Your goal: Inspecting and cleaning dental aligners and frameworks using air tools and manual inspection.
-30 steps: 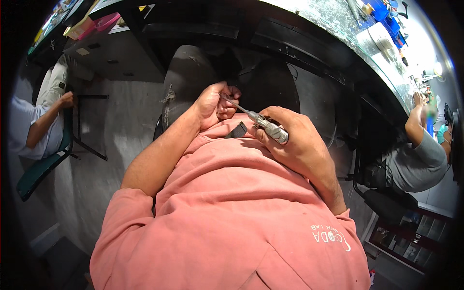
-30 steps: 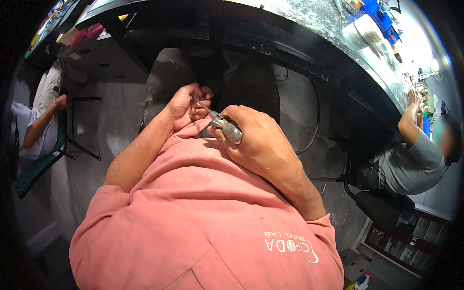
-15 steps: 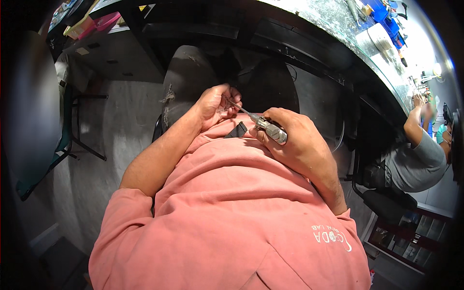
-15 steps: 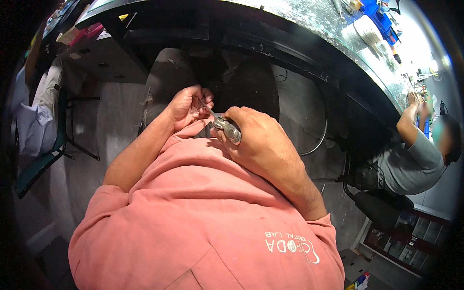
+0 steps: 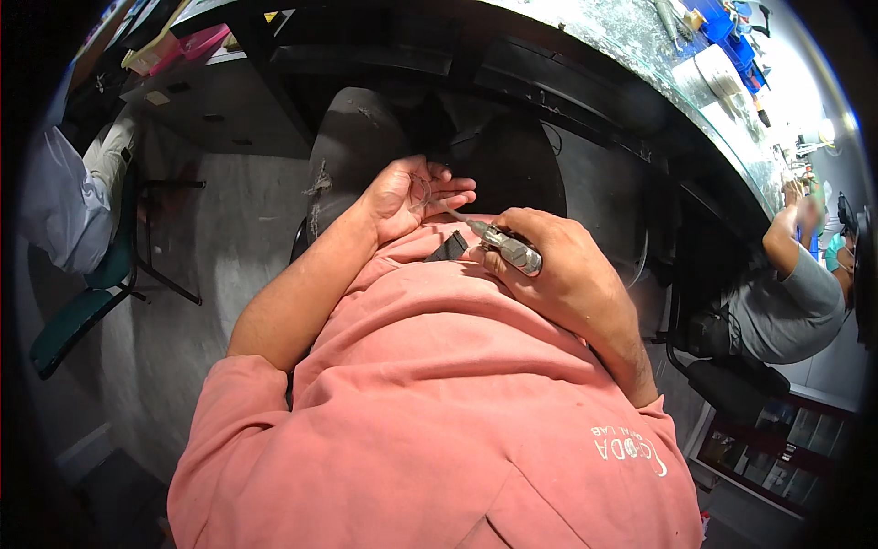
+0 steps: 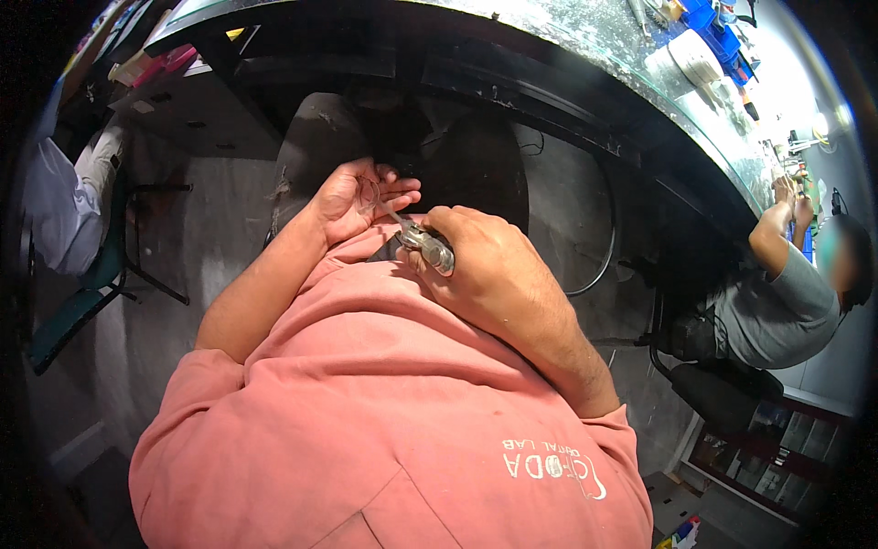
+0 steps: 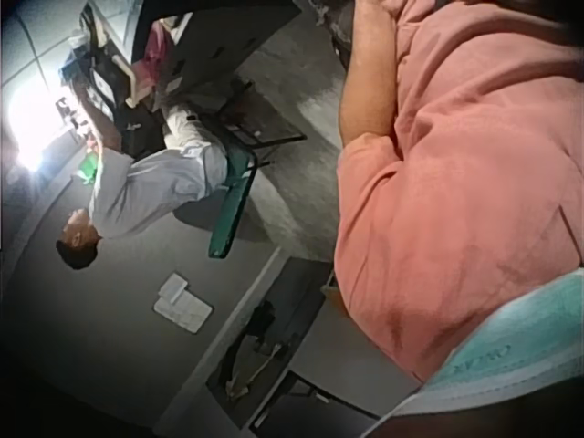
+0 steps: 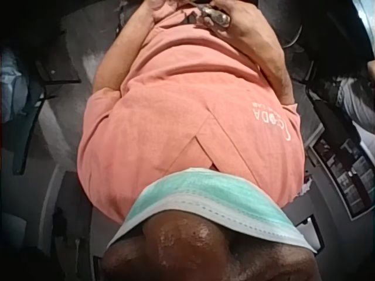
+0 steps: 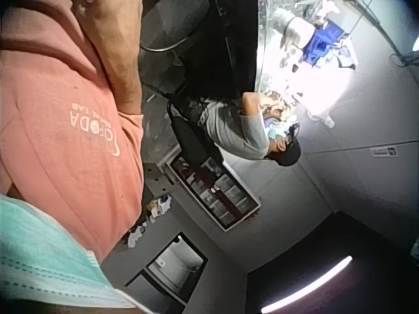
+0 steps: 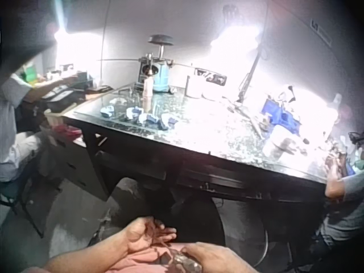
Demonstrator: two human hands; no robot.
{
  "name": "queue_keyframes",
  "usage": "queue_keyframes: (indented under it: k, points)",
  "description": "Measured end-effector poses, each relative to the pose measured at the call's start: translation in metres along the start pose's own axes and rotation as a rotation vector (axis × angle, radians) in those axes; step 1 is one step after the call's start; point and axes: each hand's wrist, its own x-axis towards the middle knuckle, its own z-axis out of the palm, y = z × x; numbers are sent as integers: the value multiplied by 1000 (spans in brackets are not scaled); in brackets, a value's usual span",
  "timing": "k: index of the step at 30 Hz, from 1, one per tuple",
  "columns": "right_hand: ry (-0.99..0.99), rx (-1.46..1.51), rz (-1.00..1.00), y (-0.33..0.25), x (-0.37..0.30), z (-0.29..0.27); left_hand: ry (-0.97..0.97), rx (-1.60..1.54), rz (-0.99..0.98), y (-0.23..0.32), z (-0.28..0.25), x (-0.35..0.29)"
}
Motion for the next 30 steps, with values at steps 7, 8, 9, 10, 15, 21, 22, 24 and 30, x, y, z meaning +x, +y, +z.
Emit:
queue_keyframes:
  k: [7,8,9,10,15,21,22,24,30]
  points:
    - [22,45,-17,3,2,4,49,-48,38,1,2,0]
    - [35,31,-4,4,2,6,54,-52,48,0,2,0]
    - [41,62,-38,4,2,6,28,-58,43,0,1,1]
    - [55,83,-54,5,1,7,79,-47,50,-1,1,1]
    - [18,118,-40,6,2,6,-122,-118,8,1,-10,7]
    - [1,103,-34,3,3,6,-60,-46,20,-2,-9,8]
    - [23,82,-18,3,3,5,-12,-23,42,-3,-7,7]
    - [44,59,-2,3,2,4,34,1,65,-4,-2,6]
    - [11,87,-2,4,3,4,70,41,85,-3,4,4]
